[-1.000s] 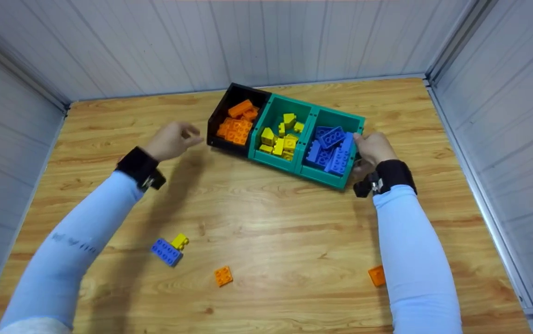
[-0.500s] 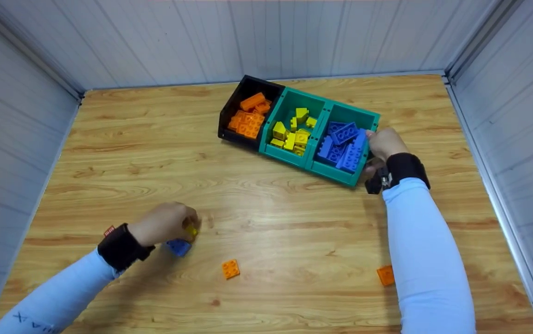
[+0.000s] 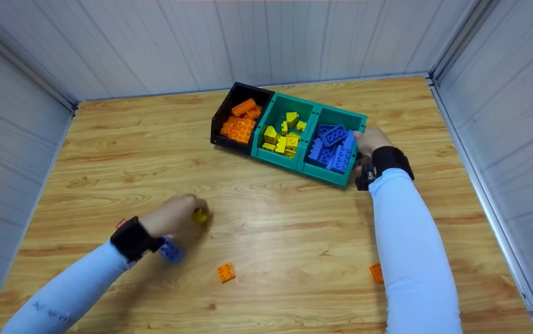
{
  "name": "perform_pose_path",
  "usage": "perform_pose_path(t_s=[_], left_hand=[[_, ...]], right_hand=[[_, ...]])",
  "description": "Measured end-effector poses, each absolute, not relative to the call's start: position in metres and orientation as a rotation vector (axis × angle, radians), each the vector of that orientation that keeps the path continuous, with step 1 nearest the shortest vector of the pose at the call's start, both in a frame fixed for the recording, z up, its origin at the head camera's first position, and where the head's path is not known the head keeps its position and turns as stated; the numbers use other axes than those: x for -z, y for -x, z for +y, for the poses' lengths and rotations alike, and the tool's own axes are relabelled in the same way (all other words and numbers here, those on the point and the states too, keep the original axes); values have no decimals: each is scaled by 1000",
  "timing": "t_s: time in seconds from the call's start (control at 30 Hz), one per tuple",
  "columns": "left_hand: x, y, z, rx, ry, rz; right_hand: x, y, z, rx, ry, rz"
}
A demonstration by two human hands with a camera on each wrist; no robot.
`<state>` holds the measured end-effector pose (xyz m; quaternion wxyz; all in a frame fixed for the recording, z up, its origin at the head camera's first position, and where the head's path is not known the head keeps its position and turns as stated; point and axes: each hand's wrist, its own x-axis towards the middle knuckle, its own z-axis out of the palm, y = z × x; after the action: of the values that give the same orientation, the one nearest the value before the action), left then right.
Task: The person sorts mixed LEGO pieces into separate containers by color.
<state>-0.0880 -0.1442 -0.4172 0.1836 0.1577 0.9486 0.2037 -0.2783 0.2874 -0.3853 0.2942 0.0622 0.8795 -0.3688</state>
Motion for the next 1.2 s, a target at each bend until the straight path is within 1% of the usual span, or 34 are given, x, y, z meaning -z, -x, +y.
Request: perform_pose_path(t_s=[0.17,0.3,0.37,0.5,0.6,0.7,0.83,0.97,1.07,1.2], left_hand=[[395,148,-104,-714,-481,2738],[381,202,-62,-791,-551,2810],[378,225,-42,-801,-536,2832],[379,259,-8,-790,-484,2860],[384,275,8,-787,-441,2872],[390,284,18,-811,-412,2879],[398,287,11,-876,-356,2877],[399,284,-2,-929,-405,2867],[395,272,-18,-961,-531,2854],[390,243,-51,-938,-708,2840]], right_hand=[[384,281,287,905,-157,2376],[384,282,285,916,-194,2351],[385,283,284,920,-198,2339],[386,283,282,901,-200,2372],[387,282,282,872,-195,2422],[387,282,283,896,-223,2431],[389,286,274,916,-237,2407],[388,290,270,901,-232,2399],[387,292,270,899,-221,2403],[384,295,272,853,-157,2428]])
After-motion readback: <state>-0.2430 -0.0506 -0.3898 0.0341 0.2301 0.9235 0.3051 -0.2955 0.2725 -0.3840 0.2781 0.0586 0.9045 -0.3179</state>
